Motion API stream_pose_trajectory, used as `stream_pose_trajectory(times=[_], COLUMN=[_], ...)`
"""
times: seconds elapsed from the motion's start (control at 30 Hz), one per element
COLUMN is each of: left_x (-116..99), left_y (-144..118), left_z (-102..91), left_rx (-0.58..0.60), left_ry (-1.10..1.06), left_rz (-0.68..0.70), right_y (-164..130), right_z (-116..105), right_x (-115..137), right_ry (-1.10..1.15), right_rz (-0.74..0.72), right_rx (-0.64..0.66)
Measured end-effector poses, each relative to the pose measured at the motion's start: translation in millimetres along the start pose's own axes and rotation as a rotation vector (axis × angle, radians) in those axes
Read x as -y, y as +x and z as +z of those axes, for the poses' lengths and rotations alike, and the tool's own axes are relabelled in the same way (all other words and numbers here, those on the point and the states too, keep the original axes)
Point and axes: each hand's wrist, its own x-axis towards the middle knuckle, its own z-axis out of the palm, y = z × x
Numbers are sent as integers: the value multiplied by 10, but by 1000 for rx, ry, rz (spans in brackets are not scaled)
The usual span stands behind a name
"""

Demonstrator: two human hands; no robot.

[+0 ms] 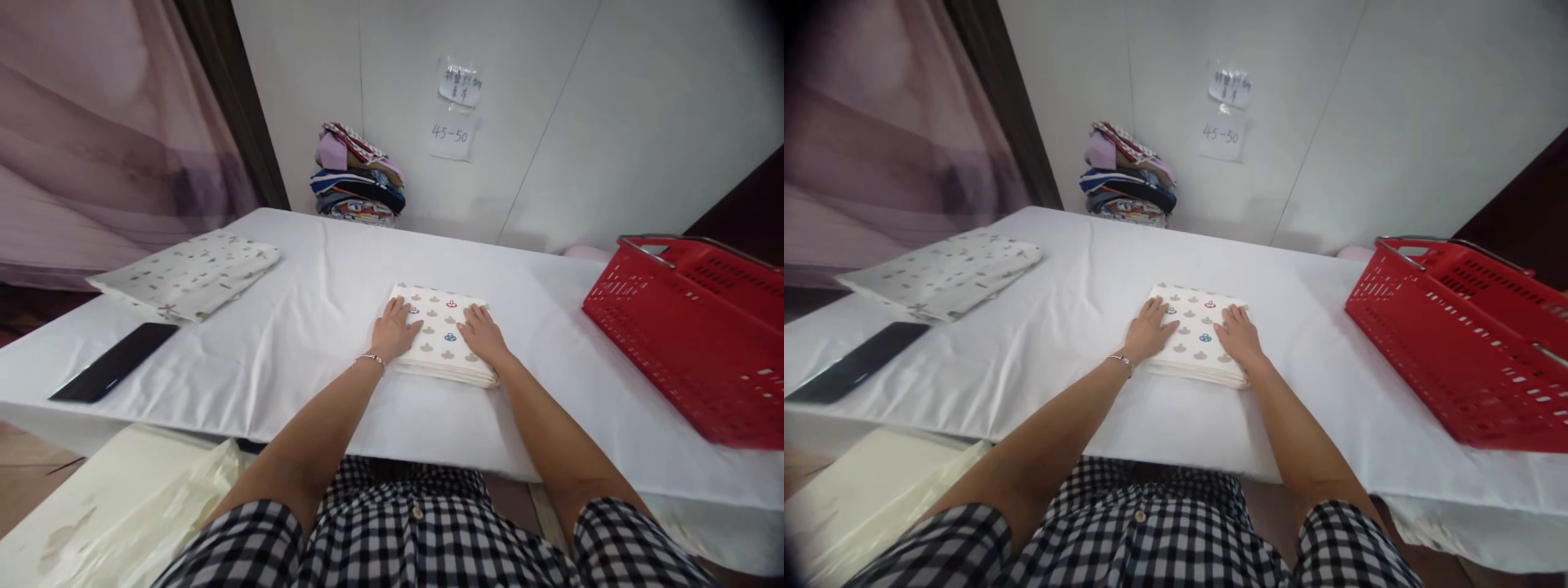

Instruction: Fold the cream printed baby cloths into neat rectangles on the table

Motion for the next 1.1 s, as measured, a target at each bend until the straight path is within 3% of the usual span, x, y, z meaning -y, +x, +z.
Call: stream_pose_trajectory(times=[0.17, 0.27, 0.5, 0.7, 0.87, 1.1], left_x=[-18, -17, 51, 113, 180, 308], left_y=[-33, -46, -91, -206, -339, -502], left_z=[-31, -39, -49, -55, -54, -17], left_rx=[-38, -45, -34, -77, -191, -277], left_ry=[-53, -70, -119, -145, -232, -465], left_rz=[-114, -218, -278, -314, -332, -319], right_y=[-226, -404, -699, -465, -150, -319], right_z=[23, 46, 184, 252, 178, 215], right_x=[-100, -151, -194, -134, -122, -215], right_ry=[179, 344, 672, 816, 887, 794], right_rz=[5, 88, 276, 298, 252, 186], right_rx=[-23, -36, -154, -332, -314, -285])
